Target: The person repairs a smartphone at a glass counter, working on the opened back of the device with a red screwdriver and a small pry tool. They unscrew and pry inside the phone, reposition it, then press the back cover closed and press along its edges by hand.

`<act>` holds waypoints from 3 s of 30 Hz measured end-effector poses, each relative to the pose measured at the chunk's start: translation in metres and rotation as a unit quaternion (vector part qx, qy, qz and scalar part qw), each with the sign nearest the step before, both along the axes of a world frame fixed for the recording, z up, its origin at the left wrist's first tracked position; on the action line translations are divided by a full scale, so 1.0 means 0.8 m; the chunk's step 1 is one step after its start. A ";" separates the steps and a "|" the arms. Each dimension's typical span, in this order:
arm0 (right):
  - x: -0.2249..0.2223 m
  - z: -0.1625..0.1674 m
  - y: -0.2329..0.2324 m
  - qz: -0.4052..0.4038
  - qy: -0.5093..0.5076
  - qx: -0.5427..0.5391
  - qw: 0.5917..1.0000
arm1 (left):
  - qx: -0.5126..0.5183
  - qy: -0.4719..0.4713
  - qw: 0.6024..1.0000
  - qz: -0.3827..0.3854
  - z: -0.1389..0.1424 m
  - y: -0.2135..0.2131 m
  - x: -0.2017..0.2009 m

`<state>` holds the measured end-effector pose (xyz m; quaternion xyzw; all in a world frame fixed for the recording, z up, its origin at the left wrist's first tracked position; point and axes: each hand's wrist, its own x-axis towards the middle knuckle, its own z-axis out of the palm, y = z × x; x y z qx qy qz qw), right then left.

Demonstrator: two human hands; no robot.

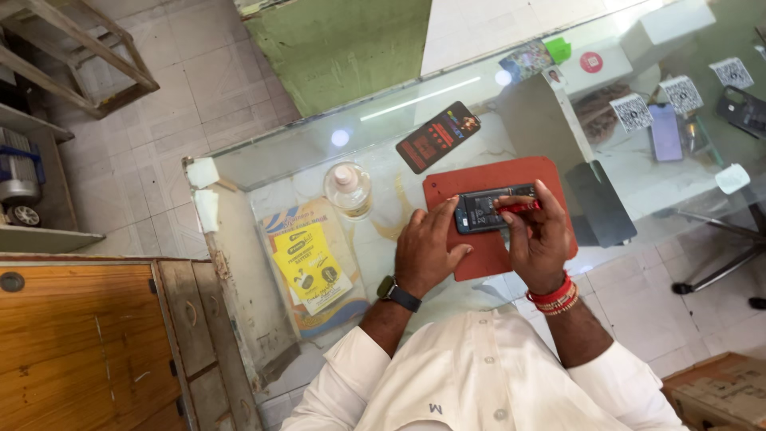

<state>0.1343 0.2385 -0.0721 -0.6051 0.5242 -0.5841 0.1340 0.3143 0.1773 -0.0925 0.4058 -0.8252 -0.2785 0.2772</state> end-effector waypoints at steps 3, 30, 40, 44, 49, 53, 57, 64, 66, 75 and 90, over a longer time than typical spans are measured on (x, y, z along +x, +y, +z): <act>0.007 0.003 -0.004 0.000 0.028 0.000 1.000 | 0.019 0.007 1.000 0.002 0.005 -0.003 0.004; 0.006 -0.031 -0.048 0.072 0.102 0.000 0.992 | 0.086 0.012 0.996 0.020 -0.027 -0.010 -0.003; 0.007 -0.034 -0.049 0.059 0.116 0.002 0.991 | 0.079 0.015 0.997 0.018 -0.027 -0.011 -0.003; 0.007 -0.018 -0.049 0.005 0.185 -0.006 0.983 | 0.059 0.024 0.998 0.018 -0.023 -0.009 -0.001; 0.010 0.006 -0.059 -0.036 0.236 -0.026 0.971 | 0.054 0.017 0.998 0.016 -0.007 -0.013 -0.004; 0.013 0.011 -0.057 -0.032 0.221 -0.026 0.974 | 0.085 -0.007 0.996 0.015 -0.001 -0.014 -0.007; 0.011 0.007 -0.054 0.031 0.168 -0.011 0.985 | 0.067 0.003 0.998 0.011 -0.005 -0.013 -0.006; 0.017 0.010 -0.061 0.082 0.122 -0.014 0.989 | 0.081 -0.010 0.997 0.011 -0.006 -0.014 -0.001; 0.017 0.014 -0.062 0.059 0.125 -0.005 0.990 | 0.066 -0.001 0.998 0.009 -0.004 -0.014 -0.001; 0.016 0.029 -0.060 0.044 0.141 -0.007 0.989 | 0.073 -0.009 0.997 0.015 0.004 -0.010 -0.005; -0.025 0.030 -0.047 0.089 0.149 -0.019 0.985 | 0.010 0.004 1.000 0.005 -0.005 -0.002 -0.027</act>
